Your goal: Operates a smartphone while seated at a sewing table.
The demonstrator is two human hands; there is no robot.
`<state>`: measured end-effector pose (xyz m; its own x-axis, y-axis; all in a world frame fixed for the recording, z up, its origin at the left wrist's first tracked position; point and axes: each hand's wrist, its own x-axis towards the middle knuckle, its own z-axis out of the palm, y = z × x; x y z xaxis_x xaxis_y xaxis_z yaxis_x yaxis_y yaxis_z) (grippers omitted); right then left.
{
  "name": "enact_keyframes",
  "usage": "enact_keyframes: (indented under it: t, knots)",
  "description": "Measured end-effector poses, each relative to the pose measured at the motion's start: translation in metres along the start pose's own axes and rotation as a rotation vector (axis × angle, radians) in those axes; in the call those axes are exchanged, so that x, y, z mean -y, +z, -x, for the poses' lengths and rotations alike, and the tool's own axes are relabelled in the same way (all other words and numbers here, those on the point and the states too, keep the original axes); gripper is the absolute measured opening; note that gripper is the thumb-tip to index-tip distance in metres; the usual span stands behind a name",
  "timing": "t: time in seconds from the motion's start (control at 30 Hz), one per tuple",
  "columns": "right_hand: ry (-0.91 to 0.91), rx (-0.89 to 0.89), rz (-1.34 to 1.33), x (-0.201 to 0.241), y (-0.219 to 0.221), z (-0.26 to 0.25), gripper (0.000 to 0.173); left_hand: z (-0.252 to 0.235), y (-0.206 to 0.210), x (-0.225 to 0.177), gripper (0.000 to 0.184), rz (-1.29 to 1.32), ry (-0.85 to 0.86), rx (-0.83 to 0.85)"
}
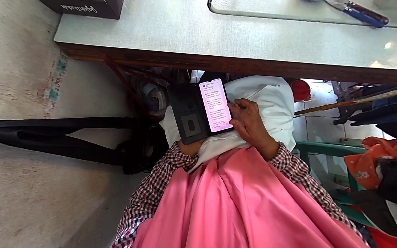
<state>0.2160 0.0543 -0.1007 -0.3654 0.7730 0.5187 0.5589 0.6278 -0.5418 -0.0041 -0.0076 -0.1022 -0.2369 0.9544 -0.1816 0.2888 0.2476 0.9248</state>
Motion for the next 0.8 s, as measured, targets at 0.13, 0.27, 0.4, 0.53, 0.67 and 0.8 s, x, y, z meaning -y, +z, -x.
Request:
enact_keyframes:
  t: [0.13,0.27,0.4,0.53,0.67,0.8]
  knots:
    - [-0.05,-0.027,-0.053,-0.0033,0.0,0.003,0.045,0.0014,0.0014,-0.0005,0.022,0.009,0.002,-0.03]
    - [-0.132,-0.05,-0.091,-0.002,-0.0021,0.0046,0.04,-0.0007,0.0011,0.0048,0.026,0.024,0.026,-0.029]
    - [-0.148,-0.056,-0.09,-0.0029,-0.0019,0.0054,0.04,-0.0007,0.0024,0.0063,0.023,0.08,0.032,-0.035]
    - [-0.124,-0.045,-0.097,-0.005,0.0001,0.0039,0.04,0.0001,0.0024,0.0045,0.019,0.203,-0.002,-0.013]
    - [-0.049,0.01,-0.054,-0.0025,0.0007,0.0023,0.043,0.0006,0.0031,0.0041,0.019,0.185,-0.031,-0.016]
    - [0.003,-0.017,-0.036,-0.0001,-0.0006,0.0011,0.051,0.0006,0.0014,0.0,0.02,0.282,-0.017,0.014]
